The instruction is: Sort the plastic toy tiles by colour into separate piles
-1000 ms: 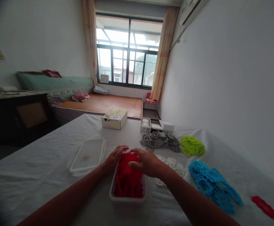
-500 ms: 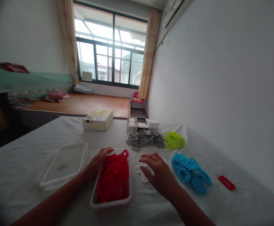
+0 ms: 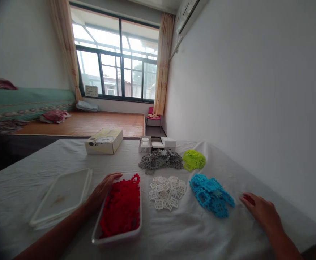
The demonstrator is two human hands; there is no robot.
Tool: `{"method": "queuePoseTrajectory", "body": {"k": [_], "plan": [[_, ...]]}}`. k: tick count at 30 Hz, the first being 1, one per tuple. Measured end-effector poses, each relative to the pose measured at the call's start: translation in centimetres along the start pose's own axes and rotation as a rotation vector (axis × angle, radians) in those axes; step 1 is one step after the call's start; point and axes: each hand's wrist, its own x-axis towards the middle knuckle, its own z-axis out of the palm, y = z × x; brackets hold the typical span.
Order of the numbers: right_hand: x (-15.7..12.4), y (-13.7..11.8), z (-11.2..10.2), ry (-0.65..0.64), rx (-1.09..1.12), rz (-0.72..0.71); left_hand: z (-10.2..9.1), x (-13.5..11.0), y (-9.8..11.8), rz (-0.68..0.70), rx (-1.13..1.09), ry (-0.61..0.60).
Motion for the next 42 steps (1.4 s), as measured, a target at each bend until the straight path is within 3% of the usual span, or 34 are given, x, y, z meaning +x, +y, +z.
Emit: {"method": "queuePoseTrajectory", "body": {"k": [2, 5, 8, 10, 12, 14, 16, 20, 24, 27, 30, 34, 39, 42], "plan": [[0.1, -3.7, -0.4, -0.016, -0.005, 0.094, 0.1, -0.1, 0.3, 0.009, -0.009, 0.005], [-0.8, -13.8, -1.0, -0.104, 0.165, 0.036, 0.1, -0.3, 0.7, 0.01, -0.02, 0.009], [-3.9, -26.5, -0.9, -0.353, 0.406, -0.249, 0.2, -0.4, 0.7, 0.008, -0.024, 0.017], [-6.4, -33.9, -0.3, -0.422, 0.482, -0.516, 0.2, -0.4, 0.6, 0.021, -0.026, 0.018], [-8.3, -39.2, 0.9, -0.462, 0.467, -0.753, 0.3, -0.5, 0.4, 0.039, -0.031, 0.018], [-9.5, -42.0, 2.5, -0.501, 0.376, -0.891, 0.3, -0.5, 0.2, 0.053, -0.037, 0.021], [-10.0, -42.9, 4.2, -0.515, 0.254, -0.913, 0.4, -0.6, 0.2, 0.061, -0.041, 0.028], [-10.6, -42.2, 6.9, -0.493, 0.15, -0.87, 0.4, -0.9, 0.5, 0.087, -0.019, 0.042], [-10.4, -40.9, 8.4, -0.448, 0.332, -0.835, -0.3, -1.0, 1.1, 0.128, 0.077, 0.098], [-9.7, -39.8, 9.1, -0.263, 0.479, -0.744, -1.7, -1.0, 1.5, 0.097, 0.294, 0.109], [-9.3, -38.5, 9.6, -0.136, 0.531, -0.685, -3.5, -1.1, 1.8, -0.044, 0.613, 0.044], [-9.2, -37.4, 9.4, -0.099, 0.56, -0.735, -5.2, -1.4, 2.3, -0.281, 0.956, -0.075], [-9.1, -37.3, 8.6, -0.075, 0.595, -0.735, -6.1, -1.4, 3.0, -0.346, 1.034, -0.137], [-9.0, -37.3, 8.2, -0.076, 0.631, -0.725, -7.7, -0.8, 4.2, -0.331, 1.058, -0.133]]}}
